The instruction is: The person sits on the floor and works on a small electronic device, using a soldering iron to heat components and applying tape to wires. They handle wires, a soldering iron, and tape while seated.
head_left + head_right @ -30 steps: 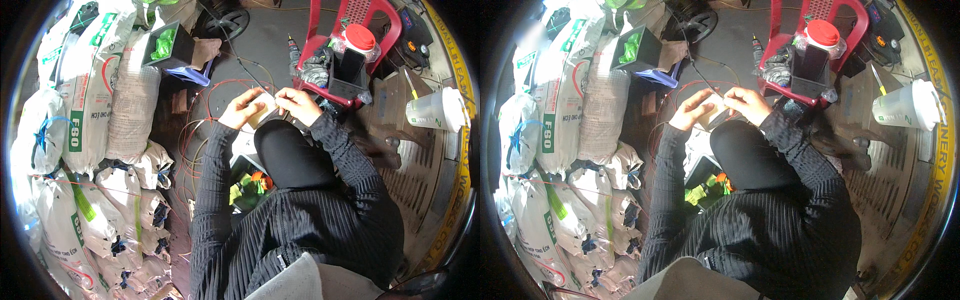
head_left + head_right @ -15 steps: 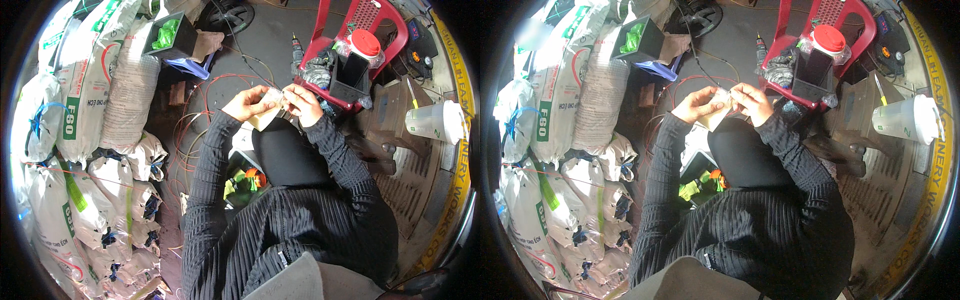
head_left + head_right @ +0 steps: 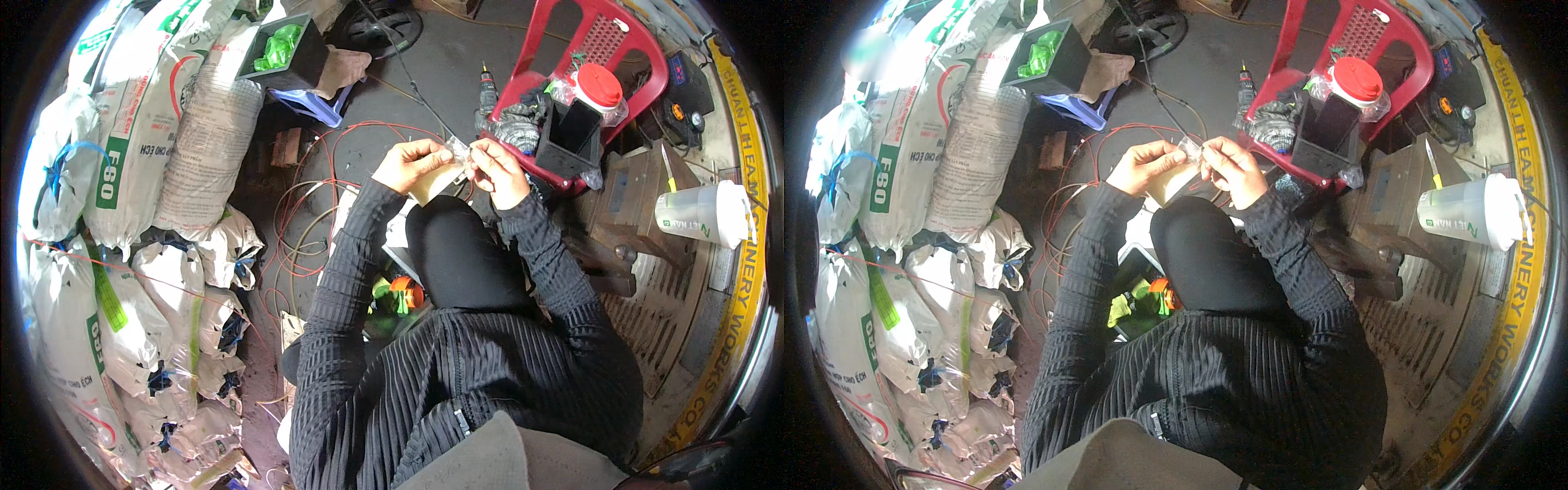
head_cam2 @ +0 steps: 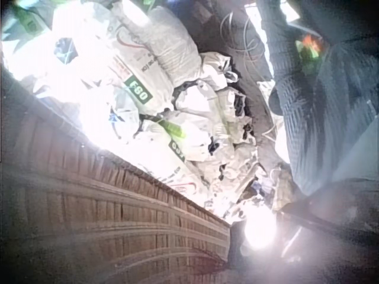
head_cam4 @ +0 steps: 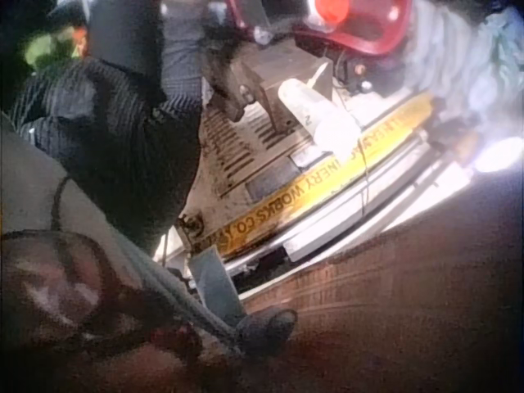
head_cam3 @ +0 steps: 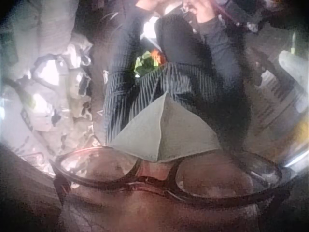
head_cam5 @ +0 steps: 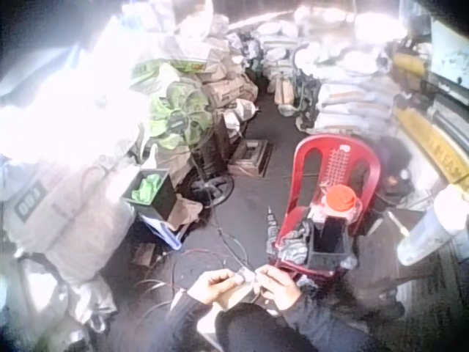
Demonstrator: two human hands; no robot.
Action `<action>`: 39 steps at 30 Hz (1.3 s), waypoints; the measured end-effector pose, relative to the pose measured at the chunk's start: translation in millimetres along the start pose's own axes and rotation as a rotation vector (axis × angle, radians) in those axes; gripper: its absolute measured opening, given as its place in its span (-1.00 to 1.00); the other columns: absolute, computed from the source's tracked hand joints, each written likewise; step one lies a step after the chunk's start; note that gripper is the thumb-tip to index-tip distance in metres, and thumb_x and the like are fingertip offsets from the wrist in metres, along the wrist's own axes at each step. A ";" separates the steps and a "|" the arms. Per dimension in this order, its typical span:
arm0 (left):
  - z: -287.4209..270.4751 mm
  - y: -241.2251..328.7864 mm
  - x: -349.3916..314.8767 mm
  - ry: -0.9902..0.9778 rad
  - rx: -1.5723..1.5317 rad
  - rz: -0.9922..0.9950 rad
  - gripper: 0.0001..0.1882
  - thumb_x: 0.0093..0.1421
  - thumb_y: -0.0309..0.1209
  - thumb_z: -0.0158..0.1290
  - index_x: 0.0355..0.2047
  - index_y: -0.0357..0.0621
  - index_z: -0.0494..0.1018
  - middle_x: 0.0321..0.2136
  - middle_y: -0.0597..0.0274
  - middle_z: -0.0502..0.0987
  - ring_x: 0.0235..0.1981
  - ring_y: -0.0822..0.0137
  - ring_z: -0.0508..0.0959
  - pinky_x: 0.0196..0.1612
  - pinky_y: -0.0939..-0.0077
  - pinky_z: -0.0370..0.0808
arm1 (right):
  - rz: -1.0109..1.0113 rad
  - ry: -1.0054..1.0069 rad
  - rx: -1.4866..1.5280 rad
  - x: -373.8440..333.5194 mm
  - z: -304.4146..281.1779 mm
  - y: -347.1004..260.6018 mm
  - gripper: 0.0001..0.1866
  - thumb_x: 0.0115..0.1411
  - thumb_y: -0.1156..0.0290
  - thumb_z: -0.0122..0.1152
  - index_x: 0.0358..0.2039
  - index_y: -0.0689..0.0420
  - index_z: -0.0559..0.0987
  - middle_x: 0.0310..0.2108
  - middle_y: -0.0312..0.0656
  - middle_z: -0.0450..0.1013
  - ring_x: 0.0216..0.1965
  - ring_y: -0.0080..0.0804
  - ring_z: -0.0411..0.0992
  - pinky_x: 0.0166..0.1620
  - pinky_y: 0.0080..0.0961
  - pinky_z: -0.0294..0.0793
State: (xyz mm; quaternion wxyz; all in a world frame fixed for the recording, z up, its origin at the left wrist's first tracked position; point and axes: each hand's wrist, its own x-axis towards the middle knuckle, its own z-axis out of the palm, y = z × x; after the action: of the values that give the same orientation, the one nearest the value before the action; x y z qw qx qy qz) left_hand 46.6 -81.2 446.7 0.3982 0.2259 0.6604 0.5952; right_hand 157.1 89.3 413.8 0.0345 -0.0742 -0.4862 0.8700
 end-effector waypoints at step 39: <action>16.9 -54.9 47.2 0.208 0.061 0.593 -0.72 0.05 -0.57 0.16 -0.19 -0.23 0.44 -0.15 0.19 0.42 -0.11 0.35 0.45 -0.08 0.45 0.43 | 0.557 0.140 0.519 -14.8 3.0 -17.8 -0.89 0.24 0.36 0.08 -0.24 0.05 0.43 -0.54 -0.42 0.34 -0.69 -0.74 0.22 -0.77 -0.83 0.05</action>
State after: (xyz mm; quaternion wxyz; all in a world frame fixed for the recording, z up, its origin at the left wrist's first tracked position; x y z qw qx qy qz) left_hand 42.2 -44.8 382.0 0.1306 0.3586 0.6204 0.6851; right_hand 171.0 94.2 431.9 -0.1523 -0.2513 -0.2075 0.9330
